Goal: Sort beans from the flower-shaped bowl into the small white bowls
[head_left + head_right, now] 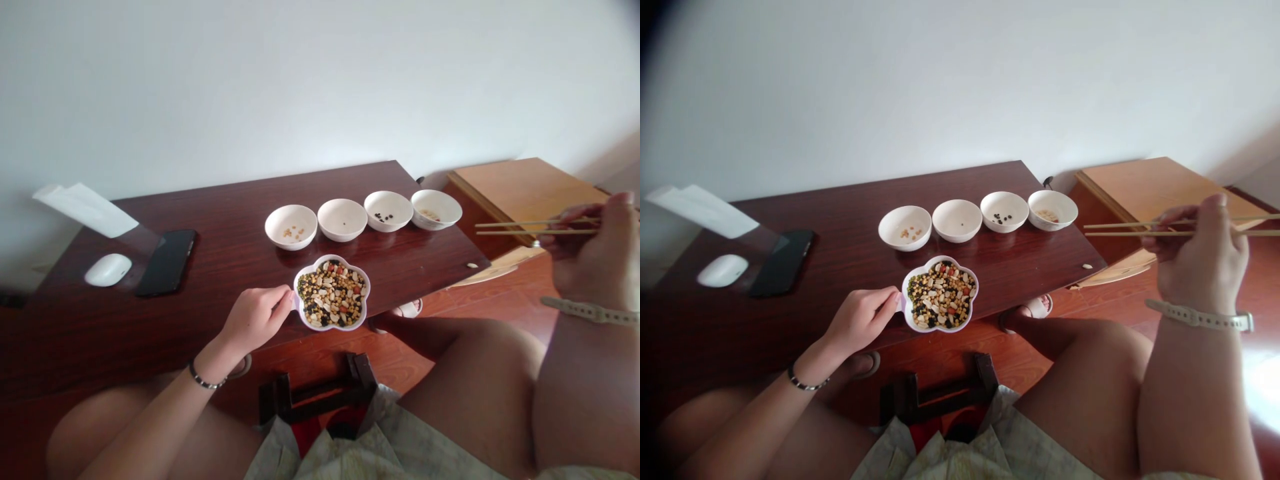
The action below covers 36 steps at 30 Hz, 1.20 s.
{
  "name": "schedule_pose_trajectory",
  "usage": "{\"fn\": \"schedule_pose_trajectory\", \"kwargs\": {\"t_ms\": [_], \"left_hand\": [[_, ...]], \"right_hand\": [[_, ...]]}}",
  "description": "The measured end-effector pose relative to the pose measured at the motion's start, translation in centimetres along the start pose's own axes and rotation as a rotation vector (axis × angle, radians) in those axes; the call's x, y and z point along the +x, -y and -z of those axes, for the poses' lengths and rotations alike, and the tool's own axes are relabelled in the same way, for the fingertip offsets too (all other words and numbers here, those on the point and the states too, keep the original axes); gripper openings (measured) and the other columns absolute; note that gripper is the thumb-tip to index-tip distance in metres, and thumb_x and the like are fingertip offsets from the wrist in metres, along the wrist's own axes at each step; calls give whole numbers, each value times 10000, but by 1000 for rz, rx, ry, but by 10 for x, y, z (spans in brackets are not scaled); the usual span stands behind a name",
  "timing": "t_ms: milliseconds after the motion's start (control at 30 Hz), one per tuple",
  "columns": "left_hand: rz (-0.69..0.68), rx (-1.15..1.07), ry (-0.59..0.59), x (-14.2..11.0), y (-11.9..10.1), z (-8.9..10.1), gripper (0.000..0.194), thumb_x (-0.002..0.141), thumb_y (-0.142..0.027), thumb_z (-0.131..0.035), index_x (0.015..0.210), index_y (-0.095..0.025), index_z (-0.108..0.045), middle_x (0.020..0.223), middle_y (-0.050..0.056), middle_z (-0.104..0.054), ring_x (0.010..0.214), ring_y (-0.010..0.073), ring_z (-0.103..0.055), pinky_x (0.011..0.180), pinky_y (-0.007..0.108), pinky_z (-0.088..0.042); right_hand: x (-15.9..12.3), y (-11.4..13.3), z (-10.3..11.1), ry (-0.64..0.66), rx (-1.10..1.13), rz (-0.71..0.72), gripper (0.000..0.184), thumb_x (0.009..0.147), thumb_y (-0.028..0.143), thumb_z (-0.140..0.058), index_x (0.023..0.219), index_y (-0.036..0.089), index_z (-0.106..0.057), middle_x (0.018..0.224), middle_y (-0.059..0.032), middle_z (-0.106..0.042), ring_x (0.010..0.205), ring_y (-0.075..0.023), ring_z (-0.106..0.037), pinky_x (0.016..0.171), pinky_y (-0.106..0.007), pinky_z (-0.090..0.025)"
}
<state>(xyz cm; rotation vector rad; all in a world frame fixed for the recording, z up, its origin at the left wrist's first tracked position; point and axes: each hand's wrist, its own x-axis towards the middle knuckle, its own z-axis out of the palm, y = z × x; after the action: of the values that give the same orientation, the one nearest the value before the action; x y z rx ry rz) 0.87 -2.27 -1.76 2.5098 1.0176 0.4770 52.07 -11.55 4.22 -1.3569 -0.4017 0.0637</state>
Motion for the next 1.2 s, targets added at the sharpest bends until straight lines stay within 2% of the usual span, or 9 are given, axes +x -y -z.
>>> {"fn": "schedule_pose_trajectory", "kwargs": {"t_ms": [33,133,267,533,700,867,967,1133,1200], "left_hand": [[2,0,2,0,0,0,388,1117,-257,-466,734,-208,-502,638,-17,-621,549,130,-539,625,294,-324],[7,-6,6,0,-1,1,391,1118,-262,-460,732,-209,-493,634,-17,-610,553,132,-544,627,295,-323],[8,0,-3,1,-2,1,392,1118,-263,-461,731,-210,-493,635,-17,-609,555,133,-546,632,297,-316],[0,30,-20,1,1,-1,381,1113,-269,-466,737,-219,-504,648,-6,-645,564,149,-568,631,287,-333],[2,26,-19,0,2,-2,366,1112,-270,-473,751,-217,-509,656,-7,-647,572,146,-584,636,284,-338],[11,18,-13,0,-1,0,380,1119,-281,-461,749,-212,-514,656,-10,-643,570,142,-586,636,281,-337],[9,19,-14,1,-2,0,382,1118,-277,-462,746,-211,-519,656,-7,-651,564,139,-579,633,281,-335],[1,17,-12,1,-1,0,381,1117,-269,-462,745,-207,-520,663,-4,-652,573,135,-579,636,278,-340],[0,23,-14,0,0,-1,384,1115,-272,-463,741,-207,-522,657,-7,-644,571,136,-578,634,278,-339]], "right_hand": [[-7,-3,12,50,-24,51,502,1086,316,-500,604,211,-596,650,-77,-568,467,-145,-560,396,-285,-437],[-26,-11,47,79,-160,147,472,1015,469,-613,625,211,-676,644,-96,-585,453,-143,-551,403,-287,-441],[-36,-14,70,126,-269,83,511,963,604,-673,628,218,-694,652,-112,-602,470,-166,-577,417,-290,-482],[-37,-15,68,264,-333,83,423,1022,526,-664,743,215,-731,666,-76,-631,492,-175,-607,437,-271,-496],[-35,-24,70,286,-381,58,387,1049,468,-632,785,207,-736,691,-80,-669,510,-173,-629,461,-261,-515],[-33,-28,70,303,-405,68,399,1042,504,-644,796,203,-736,715,-76,-684,512,-175,-644,512,-280,-557],[-35,-26,66,338,-414,74,388,1053,500,-634,805,213,-717,739,-69,-690,522,-172,-650,535,-284,-561],[-41,-19,58,348,-472,94,390,1092,427,-578,785,213,-689,665,-56,-648,519,-155,-631,545,-266,-533],[-41,-19,55,359,-429,116,393,1096,420,-575,788,205,-692,675,-57,-644,531,-147,-628,547,-256,-527]]}}
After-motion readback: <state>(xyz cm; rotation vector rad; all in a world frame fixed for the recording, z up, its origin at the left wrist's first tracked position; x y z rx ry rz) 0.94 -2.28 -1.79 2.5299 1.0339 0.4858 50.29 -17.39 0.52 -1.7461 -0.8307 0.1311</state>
